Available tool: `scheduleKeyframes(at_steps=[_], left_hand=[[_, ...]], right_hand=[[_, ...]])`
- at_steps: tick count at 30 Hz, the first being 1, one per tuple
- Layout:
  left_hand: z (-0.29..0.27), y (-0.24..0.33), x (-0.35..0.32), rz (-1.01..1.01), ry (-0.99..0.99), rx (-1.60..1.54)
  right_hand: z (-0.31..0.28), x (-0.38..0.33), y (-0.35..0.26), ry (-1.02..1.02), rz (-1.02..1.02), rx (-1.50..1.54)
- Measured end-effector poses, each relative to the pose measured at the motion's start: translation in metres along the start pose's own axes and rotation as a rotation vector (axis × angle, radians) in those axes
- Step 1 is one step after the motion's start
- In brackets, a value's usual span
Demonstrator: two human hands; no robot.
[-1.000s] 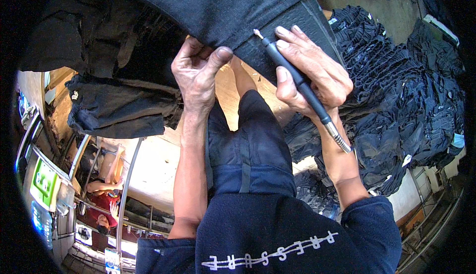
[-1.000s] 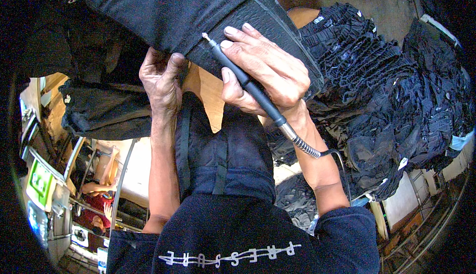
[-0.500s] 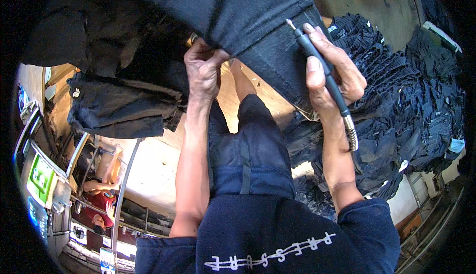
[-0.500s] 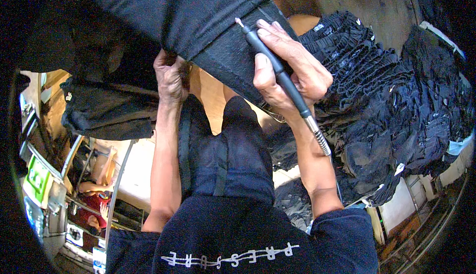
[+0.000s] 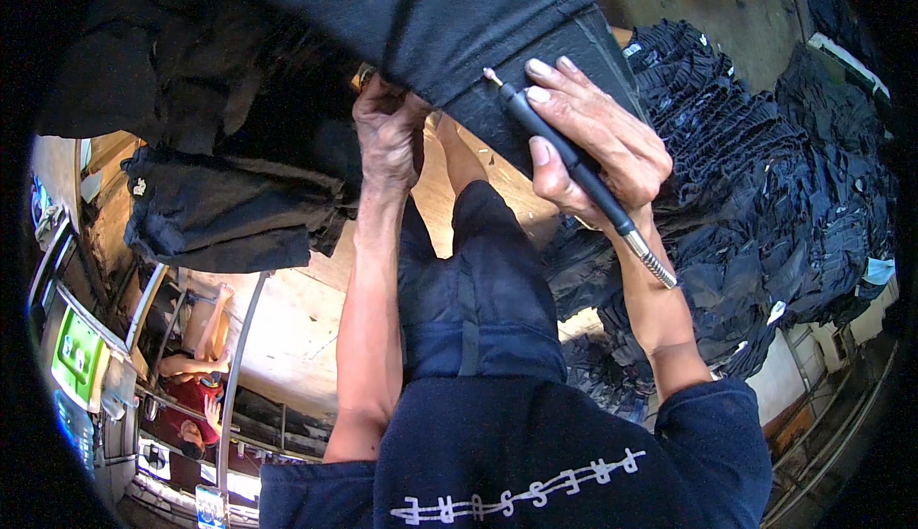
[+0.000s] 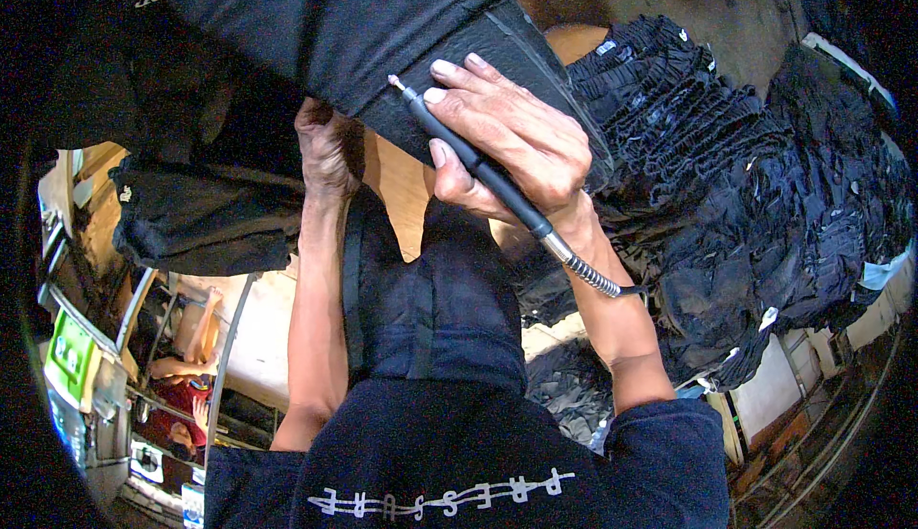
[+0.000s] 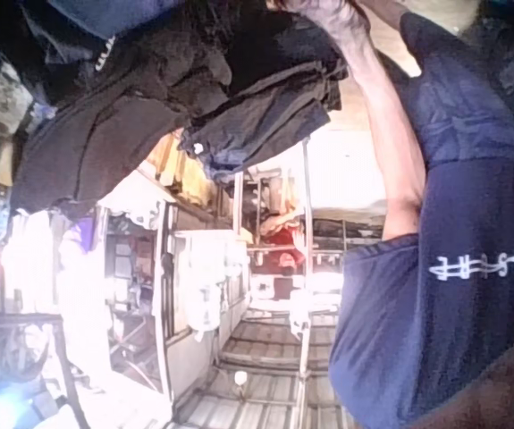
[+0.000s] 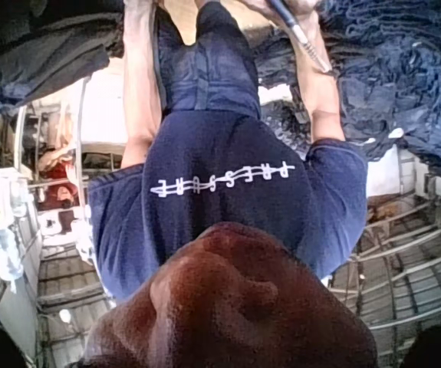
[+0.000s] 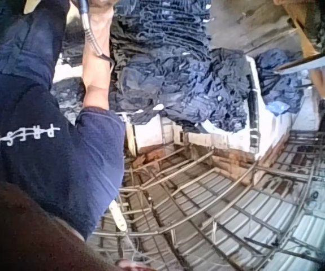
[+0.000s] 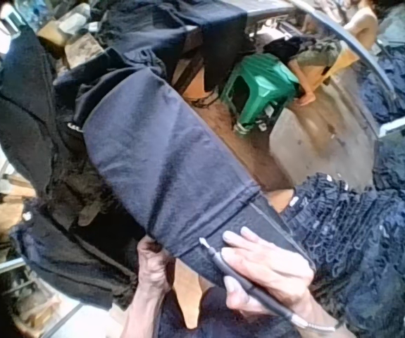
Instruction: The person uses pliers to prepare a small metal component, then uses a rotary tool to grind or distress the seams and edges of black pants. The person repeatedly repositions the pants to work on different areas.
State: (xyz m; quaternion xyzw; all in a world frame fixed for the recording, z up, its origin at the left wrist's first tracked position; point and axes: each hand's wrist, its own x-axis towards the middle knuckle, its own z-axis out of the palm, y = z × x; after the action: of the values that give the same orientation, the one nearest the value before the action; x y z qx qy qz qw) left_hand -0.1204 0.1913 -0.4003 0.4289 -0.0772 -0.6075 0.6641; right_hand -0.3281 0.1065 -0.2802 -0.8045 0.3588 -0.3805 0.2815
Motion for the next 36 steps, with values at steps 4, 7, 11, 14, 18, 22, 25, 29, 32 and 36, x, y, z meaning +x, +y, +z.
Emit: scheduleKeyframes(at_steps=[4, 7, 11, 14, 18, 22, 25, 29, 32, 36], left_hand=[[0.0025, 0.0008, -0.0001, 0.011, -0.032, -0.018], [0.0009, 0.0010, 0.0005, 0.011, -0.030, -0.034], [-0.0026, -0.0003, 0.0007, 0.017, -0.065, -0.068], [-0.0045, -0.0014, 0.0004, 0.011, -0.037, -0.058], [-0.0059, -0.0013, -0.0009, -0.002, -0.022, -0.013], [-0.0056, -0.0007, -0.0015, 0.007, -0.032, -0.005], [-0.0041, -0.0014, -0.0015, 0.026, -0.007, 0.024], [-0.0049, 0.0008, -0.0018, 0.007, -0.011, 0.038], [-0.0062, 0.0021, -0.0025, 0.005, -0.122, -0.049], [-0.0057, 0.0011, -0.0035, 0.022, -0.078, -0.014]], right_hand=[[0.0005, -0.0006, 0.0014, 0.033, 0.012, -0.020], [-0.0001, -0.0017, 0.0025, 0.051, 0.020, -0.036], [-0.0007, -0.0032, 0.0049, 0.075, 0.027, -0.071], [0.0001, -0.0045, 0.0065, 0.094, 0.023, -0.066], [0.0000, -0.0053, 0.0076, 0.120, 0.032, -0.079], [-0.0005, -0.0039, 0.0073, 0.137, 0.057, -0.109], [-0.0011, -0.0026, 0.0058, 0.152, 0.082, -0.123], [-0.0013, -0.0014, 0.0040, 0.174, 0.119, -0.134], [-0.0012, -0.0010, 0.0045, 0.199, 0.141, -0.151], [-0.0013, -0.0012, 0.0053, 0.216, 0.170, -0.153]])
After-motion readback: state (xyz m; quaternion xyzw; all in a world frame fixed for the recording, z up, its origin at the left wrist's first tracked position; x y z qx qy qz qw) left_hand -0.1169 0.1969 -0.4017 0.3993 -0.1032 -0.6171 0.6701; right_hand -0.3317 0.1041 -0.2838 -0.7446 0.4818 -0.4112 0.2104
